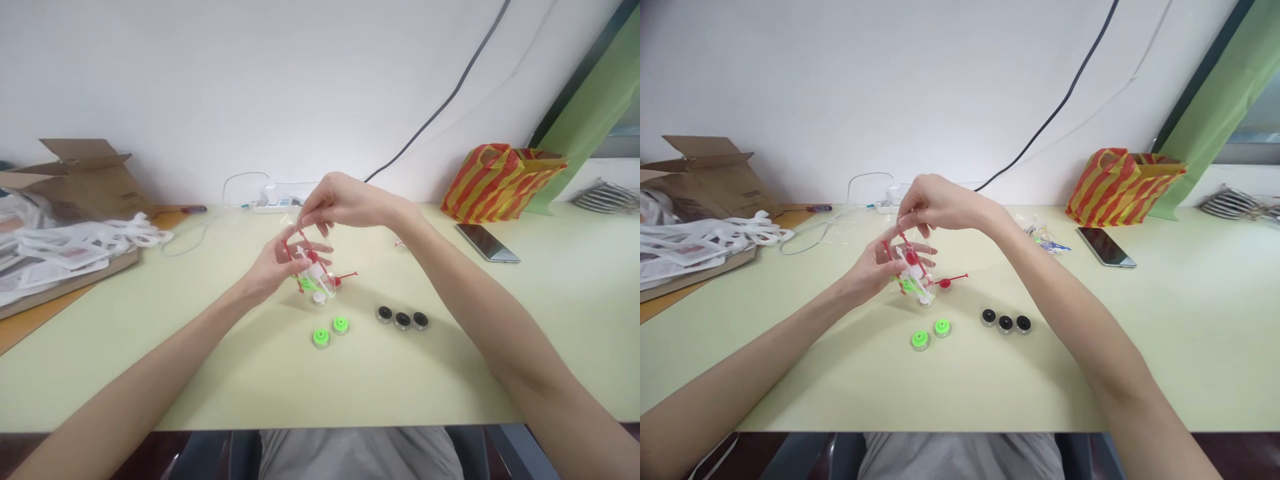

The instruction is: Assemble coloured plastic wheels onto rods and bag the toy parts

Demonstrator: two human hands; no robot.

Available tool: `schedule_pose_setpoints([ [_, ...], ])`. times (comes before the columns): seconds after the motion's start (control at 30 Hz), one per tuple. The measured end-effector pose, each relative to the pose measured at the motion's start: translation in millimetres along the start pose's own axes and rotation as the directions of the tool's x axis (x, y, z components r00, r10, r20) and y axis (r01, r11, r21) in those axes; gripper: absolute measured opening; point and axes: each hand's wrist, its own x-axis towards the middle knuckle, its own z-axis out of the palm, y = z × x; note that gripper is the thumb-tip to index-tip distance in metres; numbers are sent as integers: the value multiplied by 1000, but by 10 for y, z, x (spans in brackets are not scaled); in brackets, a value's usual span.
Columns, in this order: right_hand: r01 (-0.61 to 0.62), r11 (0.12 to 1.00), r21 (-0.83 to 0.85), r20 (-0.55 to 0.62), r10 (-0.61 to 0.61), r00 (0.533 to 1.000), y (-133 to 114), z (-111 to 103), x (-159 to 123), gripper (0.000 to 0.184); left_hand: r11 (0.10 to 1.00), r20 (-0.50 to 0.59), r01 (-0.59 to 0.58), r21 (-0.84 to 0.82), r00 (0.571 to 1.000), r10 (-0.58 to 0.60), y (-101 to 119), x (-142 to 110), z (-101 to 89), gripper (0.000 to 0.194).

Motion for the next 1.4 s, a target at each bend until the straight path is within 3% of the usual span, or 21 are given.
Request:
schedule_pose_setpoints([
  [0.1,-57,998,7,-148,57,987,-36,-15,-7,20,999,-37,9,45,999,-7,-32,6,12,79],
  [0.27,-262,947,-186,-348,185,919,107,-127,-63,24,995,-265,6,102,964,21,-129,54,-40,64],
  [0.3,-312,919,-240,-309,232,922,164,-138,-73,22,996,-303,-3,94,953,31,-149,62,-60,61],
  [0.37,-404,855,-326,-68,405,912,281,-111,-72,24,997,-359,-22,70,932,46,-179,71,-97,56],
  [0.4,-438,825,-356,101,500,860,331,-67,-59,28,998,-378,-26,61,925,47,-186,73,-110,54],
  [0.47,-478,794,-375,372,602,706,400,73,-7,36,998,-396,-19,53,918,39,-185,73,-124,52],
  [0.53,-458,821,-341,482,571,665,424,247,65,33,999,-393,-13,52,919,32,-171,71,-126,51],
  [0.63,-414,860,-299,552,510,660,416,448,149,11,999,-383,-20,49,923,38,-155,72,-127,51],
  [0.7,-407,861,-305,543,508,669,420,479,154,13,999,-377,-23,43,925,37,-152,74,-127,55],
  [0.8,-394,876,-280,493,483,724,472,346,73,16,999,-349,-17,32,937,27,-141,72,-115,65],
  [0.93,-389,897,-211,365,442,820,580,-27,-107,9,1000,-304,4,24,953,4,-113,63,-80,71],
  [1.03,-416,888,-198,155,447,881,619,-286,-226,7,999,-271,23,28,962,-15,-106,52,-70,61],
  [1.13,-376,908,-187,-66,370,927,576,-444,-323,8,995,-229,56,77,973,-37,-109,39,-77,54],
  [1.2,-333,925,-184,-202,296,934,499,-493,-372,11,988,-203,82,127,978,-55,-108,31,-76,51],
  [1.3,-246,953,-178,-386,163,908,325,-508,-410,14,980,-150,117,158,984,-94,-103,21,-58,49],
  [1.4,-142,976,-163,-472,50,880,136,-473,-398,13,978,-82,130,160,990,-118,-104,18,-44,48],
])
